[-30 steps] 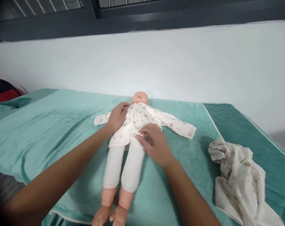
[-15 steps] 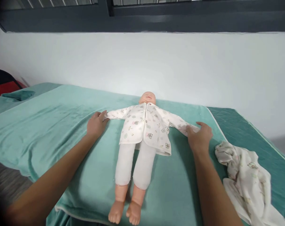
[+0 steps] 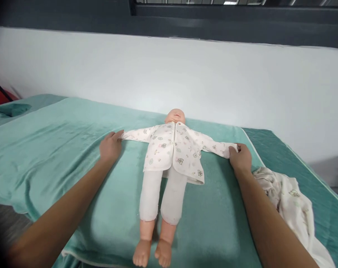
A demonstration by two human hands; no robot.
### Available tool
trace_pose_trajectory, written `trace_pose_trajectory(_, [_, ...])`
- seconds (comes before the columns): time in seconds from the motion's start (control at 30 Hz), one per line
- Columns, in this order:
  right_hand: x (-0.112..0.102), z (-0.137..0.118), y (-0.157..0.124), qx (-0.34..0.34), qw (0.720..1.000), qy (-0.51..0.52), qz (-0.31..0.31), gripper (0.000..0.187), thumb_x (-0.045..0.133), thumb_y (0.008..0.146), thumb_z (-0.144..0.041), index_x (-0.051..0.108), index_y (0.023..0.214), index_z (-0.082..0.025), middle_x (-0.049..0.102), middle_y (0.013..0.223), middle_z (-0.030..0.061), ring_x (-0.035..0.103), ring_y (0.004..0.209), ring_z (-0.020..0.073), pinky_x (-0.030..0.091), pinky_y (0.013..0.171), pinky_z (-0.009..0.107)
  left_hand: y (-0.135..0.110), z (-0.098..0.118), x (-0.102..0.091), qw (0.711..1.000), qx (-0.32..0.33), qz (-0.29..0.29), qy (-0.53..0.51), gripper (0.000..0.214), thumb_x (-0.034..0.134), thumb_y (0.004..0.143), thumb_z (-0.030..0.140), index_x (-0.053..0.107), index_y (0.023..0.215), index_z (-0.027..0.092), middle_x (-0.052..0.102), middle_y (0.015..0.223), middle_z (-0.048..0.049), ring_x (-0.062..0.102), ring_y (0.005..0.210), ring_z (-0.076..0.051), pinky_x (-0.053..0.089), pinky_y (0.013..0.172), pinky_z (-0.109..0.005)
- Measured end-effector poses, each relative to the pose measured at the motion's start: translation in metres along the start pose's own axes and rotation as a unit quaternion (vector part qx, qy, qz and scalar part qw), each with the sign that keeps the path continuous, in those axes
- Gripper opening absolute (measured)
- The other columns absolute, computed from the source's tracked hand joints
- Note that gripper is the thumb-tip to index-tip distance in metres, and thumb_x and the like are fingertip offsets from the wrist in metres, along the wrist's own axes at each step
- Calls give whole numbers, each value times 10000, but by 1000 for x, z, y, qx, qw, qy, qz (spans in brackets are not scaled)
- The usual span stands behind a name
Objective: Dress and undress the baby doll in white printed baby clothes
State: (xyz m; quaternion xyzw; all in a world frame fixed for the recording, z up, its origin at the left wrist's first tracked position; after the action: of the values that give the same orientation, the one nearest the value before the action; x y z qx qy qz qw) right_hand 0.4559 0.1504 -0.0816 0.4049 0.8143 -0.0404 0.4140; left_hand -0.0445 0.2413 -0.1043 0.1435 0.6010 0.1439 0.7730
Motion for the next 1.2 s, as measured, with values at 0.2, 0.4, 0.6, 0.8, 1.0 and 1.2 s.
trace_pose_trajectory(0.2, [6,8,12,12,999,16,39,496,545,806,-286,654,1231,-52,685,1171,246,622,1025,328,448,941,451,-1,1,1,1000,-17,-13,-1,480,393,945,201,598,1375,260,676,1175,-124,623,1085,-320,459,814,-397])
trace_pose_trajectory(0.4, [2,3,1,-69,995,34,68,480,503,816,-298,636,1219,-73,669,1228,216,594,1142,315,424,1026,487,-4,-2,1,1000,-5,-1,6,525,411,902,135,588,1386,231,653,1200,-140,611,1117,-322,471,859,-396])
trace_pose_trajectory(0.6, [-4,-36,-58,-180,977,110,-13,356,515,904,-445,645,1089,-170,701,1044,129,638,931,246,496,883,410,-9,-6,2,1000,-7,19,-5,587,422,814,44,595,1352,204,636,1219,-138,606,1133,-310,487,877,-380])
trace_pose_trajectory(0.8, [-9,-45,-132,-240,933,138,-231,345,578,922,-510,611,1068,-200,675,1027,75,624,859,206,522,797,370,-11,-2,-3,997,15,55,-50,492,426,806,39,624,1227,196,651,1181,-112,597,1136,-266,475,954,-361])
trace_pose_trajectory(1.0, [-14,-35,-158,-279,938,97,-183,451,681,861,-436,556,1224,-201,602,1218,138,636,953,250,549,820,422,-40,20,-16,994,57,14,-90,359,432,790,74,628,1056,215,682,1109,-85,600,1126,-253,473,967,-360])
trace_pose_trajectory(1.2, [-8,-45,-163,-269,955,-27,-123,268,562,889,-330,581,1113,-184,674,1018,116,650,882,274,487,682,359,-98,63,-23,967,151,-128,-163,307,568,807,278,614,1107,236,664,1293,-62,579,1218,-282,419,1061,-422])
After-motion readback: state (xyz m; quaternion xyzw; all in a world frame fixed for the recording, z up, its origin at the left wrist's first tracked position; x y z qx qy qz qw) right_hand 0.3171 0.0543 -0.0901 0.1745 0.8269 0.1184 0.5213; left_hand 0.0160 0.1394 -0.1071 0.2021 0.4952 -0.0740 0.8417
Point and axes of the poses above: each hand's wrist, its own y-axis towards the middle knuckle, its own x-axis out of the palm, z = x × y, the point moved 1 cm from there along y, towards the middle knuckle
